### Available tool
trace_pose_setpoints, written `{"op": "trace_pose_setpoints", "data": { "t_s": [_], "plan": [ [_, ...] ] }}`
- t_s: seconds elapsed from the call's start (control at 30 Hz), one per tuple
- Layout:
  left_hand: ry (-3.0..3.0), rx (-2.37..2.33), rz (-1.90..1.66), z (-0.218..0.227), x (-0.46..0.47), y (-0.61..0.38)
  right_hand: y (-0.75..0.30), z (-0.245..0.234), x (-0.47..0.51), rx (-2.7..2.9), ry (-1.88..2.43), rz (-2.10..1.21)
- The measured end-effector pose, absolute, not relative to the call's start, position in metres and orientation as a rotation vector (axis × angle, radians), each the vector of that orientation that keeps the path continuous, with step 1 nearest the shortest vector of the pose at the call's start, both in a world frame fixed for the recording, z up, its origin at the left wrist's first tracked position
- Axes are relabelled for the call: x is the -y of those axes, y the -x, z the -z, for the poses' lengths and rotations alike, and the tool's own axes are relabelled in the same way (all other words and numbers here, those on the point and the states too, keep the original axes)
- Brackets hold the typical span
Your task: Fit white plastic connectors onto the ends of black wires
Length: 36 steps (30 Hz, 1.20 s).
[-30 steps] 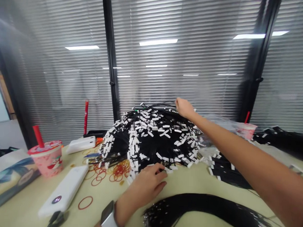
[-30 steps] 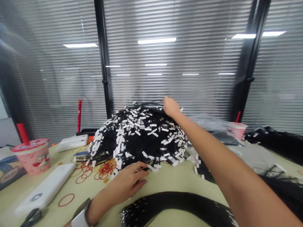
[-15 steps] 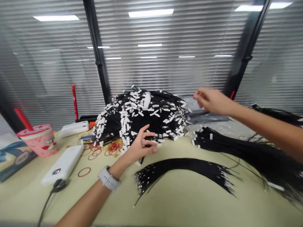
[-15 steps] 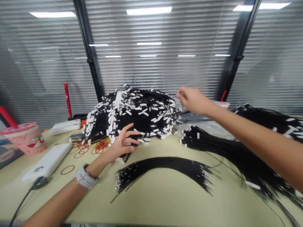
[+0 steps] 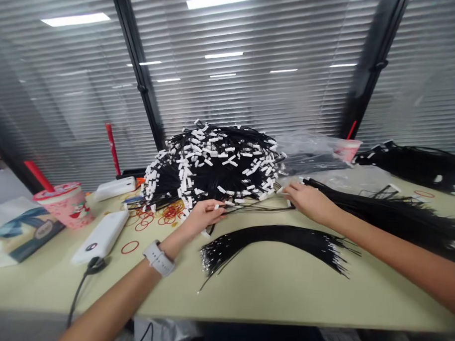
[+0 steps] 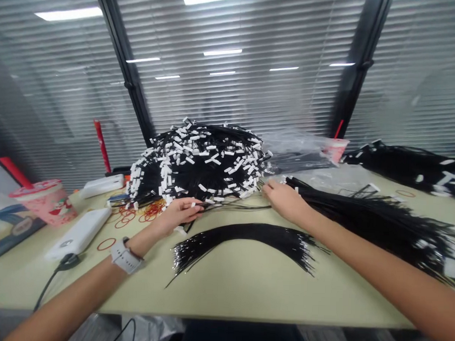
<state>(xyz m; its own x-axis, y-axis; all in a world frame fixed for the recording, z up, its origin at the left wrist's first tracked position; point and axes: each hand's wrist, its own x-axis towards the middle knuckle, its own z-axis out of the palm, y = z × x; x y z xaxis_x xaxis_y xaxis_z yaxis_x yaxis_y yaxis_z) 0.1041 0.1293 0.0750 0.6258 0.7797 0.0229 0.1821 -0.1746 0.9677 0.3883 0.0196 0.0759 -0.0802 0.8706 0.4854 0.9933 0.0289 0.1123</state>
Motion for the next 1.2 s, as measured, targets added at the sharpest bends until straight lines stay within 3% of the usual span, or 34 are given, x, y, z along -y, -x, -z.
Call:
{"op": "trace_pose_setpoints", "data": {
  "t_s": [0.1, 0.2, 0.23, 0.57, 0.83, 1.1, 1.2],
  "plan": [
    [-1.837, -0.785, -0.629, -0.072, -0.13, -0.105, -0.343, -0.08, -0.011, 2.161, 1.781, 0.572],
    [-1.954, -0.751, -0.626, -0.073, -0.129, -0.106, -0.292, -0.072, -0.001, 2.426, 1.404, 0.01],
    [-1.982, -0.741, -0.625, -0.073, -0.129, -0.105, -0.278, -0.066, 0.0, 2.45, 1.379, -0.043],
    [-1.997, -0.695, -0.589, -0.057, -0.126, -0.098, -0.276, -0.026, -0.02, 2.258, 1.316, -0.267],
    [-2.331, -0.577, -0.7, -0.049, -0.129, -0.106, -0.279, -0.03, -0.017, 2.262, 1.235, -0.002],
    [-2.087, -0.702, -0.613, -0.05, -0.121, -0.107, -0.278, -0.028, -0.018, 2.39, 1.26, 0.273],
    [-1.848, -0.69, -0.585, -0.059, -0.118, -0.106, -0.286, -0.032, -0.017, 2.291, 1.341, 0.152]
  ]
}}
